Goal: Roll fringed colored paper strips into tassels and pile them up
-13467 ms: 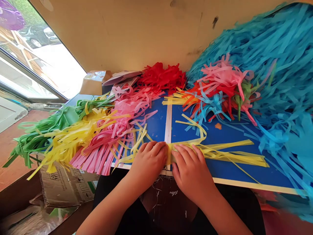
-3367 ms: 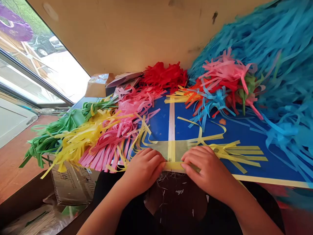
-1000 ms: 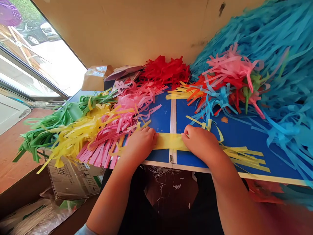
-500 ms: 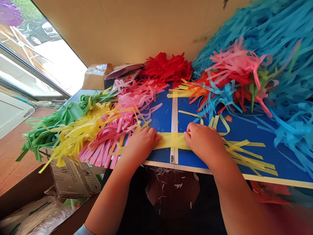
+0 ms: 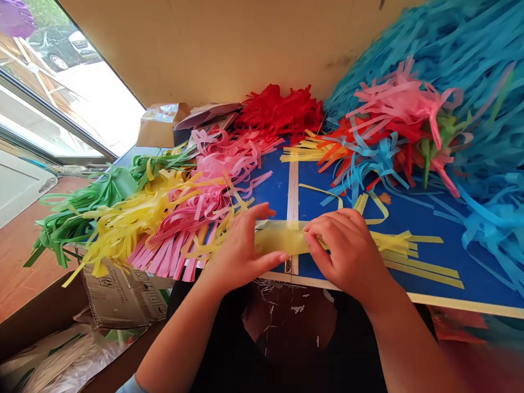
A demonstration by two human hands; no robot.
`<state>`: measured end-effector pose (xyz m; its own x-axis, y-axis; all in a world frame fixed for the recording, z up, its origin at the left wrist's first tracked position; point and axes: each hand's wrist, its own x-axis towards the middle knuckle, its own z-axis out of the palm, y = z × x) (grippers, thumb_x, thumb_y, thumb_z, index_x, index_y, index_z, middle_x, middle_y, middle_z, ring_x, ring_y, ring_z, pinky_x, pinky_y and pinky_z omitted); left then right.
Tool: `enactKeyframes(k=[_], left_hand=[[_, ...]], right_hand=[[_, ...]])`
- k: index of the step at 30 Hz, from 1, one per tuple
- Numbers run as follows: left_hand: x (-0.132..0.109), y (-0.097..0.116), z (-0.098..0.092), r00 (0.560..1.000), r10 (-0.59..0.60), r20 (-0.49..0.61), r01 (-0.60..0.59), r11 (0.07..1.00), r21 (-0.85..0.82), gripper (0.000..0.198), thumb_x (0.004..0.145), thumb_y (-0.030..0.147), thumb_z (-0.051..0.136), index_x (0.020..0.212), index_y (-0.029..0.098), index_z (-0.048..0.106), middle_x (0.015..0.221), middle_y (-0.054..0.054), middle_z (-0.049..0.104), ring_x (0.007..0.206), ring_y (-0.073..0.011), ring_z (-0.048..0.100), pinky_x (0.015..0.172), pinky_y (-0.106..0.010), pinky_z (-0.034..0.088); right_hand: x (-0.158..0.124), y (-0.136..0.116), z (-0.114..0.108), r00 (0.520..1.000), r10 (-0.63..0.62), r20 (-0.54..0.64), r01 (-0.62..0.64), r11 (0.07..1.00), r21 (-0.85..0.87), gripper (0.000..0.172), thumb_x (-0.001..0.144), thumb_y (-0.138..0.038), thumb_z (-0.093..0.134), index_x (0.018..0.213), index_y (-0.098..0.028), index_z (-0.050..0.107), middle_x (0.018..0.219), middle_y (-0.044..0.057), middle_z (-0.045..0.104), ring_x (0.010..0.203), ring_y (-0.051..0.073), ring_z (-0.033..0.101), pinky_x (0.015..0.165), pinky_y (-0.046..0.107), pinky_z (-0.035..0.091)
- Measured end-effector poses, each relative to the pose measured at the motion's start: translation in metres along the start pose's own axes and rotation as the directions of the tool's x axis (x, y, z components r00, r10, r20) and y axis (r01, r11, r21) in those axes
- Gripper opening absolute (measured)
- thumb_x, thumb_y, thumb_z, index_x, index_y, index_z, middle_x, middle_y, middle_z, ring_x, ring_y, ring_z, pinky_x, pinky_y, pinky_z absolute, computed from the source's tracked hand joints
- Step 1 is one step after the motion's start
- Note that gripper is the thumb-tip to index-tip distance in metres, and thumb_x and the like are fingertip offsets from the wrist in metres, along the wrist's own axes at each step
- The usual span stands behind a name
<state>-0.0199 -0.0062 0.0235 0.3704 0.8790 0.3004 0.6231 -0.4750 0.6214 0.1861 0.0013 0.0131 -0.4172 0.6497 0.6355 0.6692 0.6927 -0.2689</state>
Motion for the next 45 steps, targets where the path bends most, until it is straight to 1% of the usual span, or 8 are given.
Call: enactKeyframes(k=[3, 13, 18, 22, 27, 34, 41, 45], left_hand=[[0.009, 0.005, 0.003, 0.997, 0.021, -0.071, -0.015, 0.995, 0.097, 0.081, 0.067, 0.06, 0.064, 0.127, 0.017, 0.032, 0.127, -0.014, 0.048, 0.116, -0.0299, 0.042, 0.096, -0.045, 0.031], [0.012, 0.0, -0.006, 0.907, -0.005, 0.421, -0.002, 1.0, 0.015, 0.05, 0.075, 0.04, 0.065, 0.117, 0.019, 0.049, 0.088, -0.003, 0.066, 0.095, -0.0225, 0.055, 0.082, -0.032, 0.041], [0.004, -0.004, -0.012, 0.941, -0.012, 0.337, -0.056, 0.98, 0.193, 0.02, 0.089, 0.03, 0.047, 0.101, 0.017, 0.055, 0.087, -0.003, 0.065, 0.087, -0.0186, 0.056, 0.086, -0.034, 0.037], [-0.001, 0.002, -0.006, 0.957, -0.095, 0.273, -0.051, 0.873, 0.484, 0.027, 0.092, 0.026, 0.035, 0.078, 0.017, 0.056, 0.075, -0.003, 0.062, 0.081, -0.0208, 0.053, 0.085, -0.04, 0.035], [-0.002, 0.002, 0.001, 0.972, -0.149, 0.18, -0.005, 0.756, 0.654, 0.028, 0.091, 0.029, 0.036, 0.077, 0.017, 0.057, 0.082, -0.005, 0.06, 0.085, -0.0241, 0.052, 0.083, -0.042, 0.034], [0.003, -0.004, -0.002, 0.962, -0.132, 0.238, -0.048, 0.779, 0.625, 0.028, 0.093, 0.028, 0.034, 0.079, 0.017, 0.056, 0.082, -0.006, 0.058, 0.084, -0.0238, 0.051, 0.077, -0.038, 0.035], [0.0, -0.007, -0.009, 0.968, -0.026, 0.249, -0.094, 0.884, 0.458, 0.03, 0.095, 0.028, 0.03, 0.082, 0.018, 0.055, 0.078, -0.003, 0.06, 0.08, -0.0197, 0.051, 0.076, -0.035, 0.035], [-0.003, -0.011, -0.01, 0.96, 0.055, 0.276, -0.153, 0.925, 0.348, 0.031, 0.095, 0.028, 0.03, 0.083, 0.017, 0.056, 0.076, -0.002, 0.061, 0.077, -0.0176, 0.052, 0.076, -0.034, 0.035]], right_hand=[[-0.003, 0.002, 0.003, 1.0, -0.006, 0.014, 0.005, 1.0, 0.025, 0.008, 0.083, -0.016, 0.048, 0.086, -0.023, 0.045, 0.08, 0.001, 0.065, 0.075, 0.015, 0.06, 0.081, 0.037, 0.038], [-0.007, 0.007, 0.007, 0.998, 0.041, -0.046, -0.046, 0.993, -0.11, 0.006, 0.085, -0.018, 0.042, 0.082, -0.023, 0.044, 0.071, 0.001, 0.064, 0.065, 0.016, 0.057, 0.077, 0.035, 0.04], [-0.006, 0.008, 0.015, 0.99, 0.134, 0.054, -0.116, 0.962, -0.249, 0.012, 0.087, -0.022, 0.038, 0.077, -0.022, 0.044, 0.064, 0.001, 0.06, 0.064, 0.017, 0.056, 0.075, 0.034, 0.038], [-0.006, 0.01, 0.02, 0.956, 0.249, 0.153, -0.202, 0.941, -0.271, 0.016, 0.086, -0.024, 0.036, 0.073, -0.022, 0.044, 0.063, 0.0, 0.058, 0.064, 0.018, 0.055, 0.07, 0.034, 0.036], [-0.005, 0.011, 0.022, 0.892, 0.377, 0.251, -0.307, 0.911, -0.277, 0.013, 0.08, -0.024, 0.04, 0.069, -0.022, 0.046, 0.068, 0.001, 0.059, 0.07, 0.019, 0.054, 0.067, 0.033, 0.034], [0.013, 0.014, 0.012, 0.768, 0.495, 0.407, -0.452, 0.868, -0.204, 0.016, 0.076, -0.028, 0.043, 0.066, -0.023, 0.054, 0.068, 0.0, 0.062, 0.066, 0.018, 0.055, 0.063, 0.033, 0.035], [0.014, 0.002, -0.003, 0.816, 0.425, 0.392, -0.491, 0.868, 0.081, 0.018, 0.081, -0.04, 0.047, 0.086, -0.024, 0.052, 0.08, 0.002, 0.064, 0.074, 0.019, 0.061, 0.062, 0.031, 0.045], [-0.001, -0.003, -0.005, 0.855, 0.333, 0.398, -0.437, 0.875, 0.207, 0.05, 0.074, -0.045, 0.06, 0.119, -0.027, 0.047, 0.094, 0.004, 0.065, 0.09, 0.021, 0.061, 0.075, 0.035, 0.049]])
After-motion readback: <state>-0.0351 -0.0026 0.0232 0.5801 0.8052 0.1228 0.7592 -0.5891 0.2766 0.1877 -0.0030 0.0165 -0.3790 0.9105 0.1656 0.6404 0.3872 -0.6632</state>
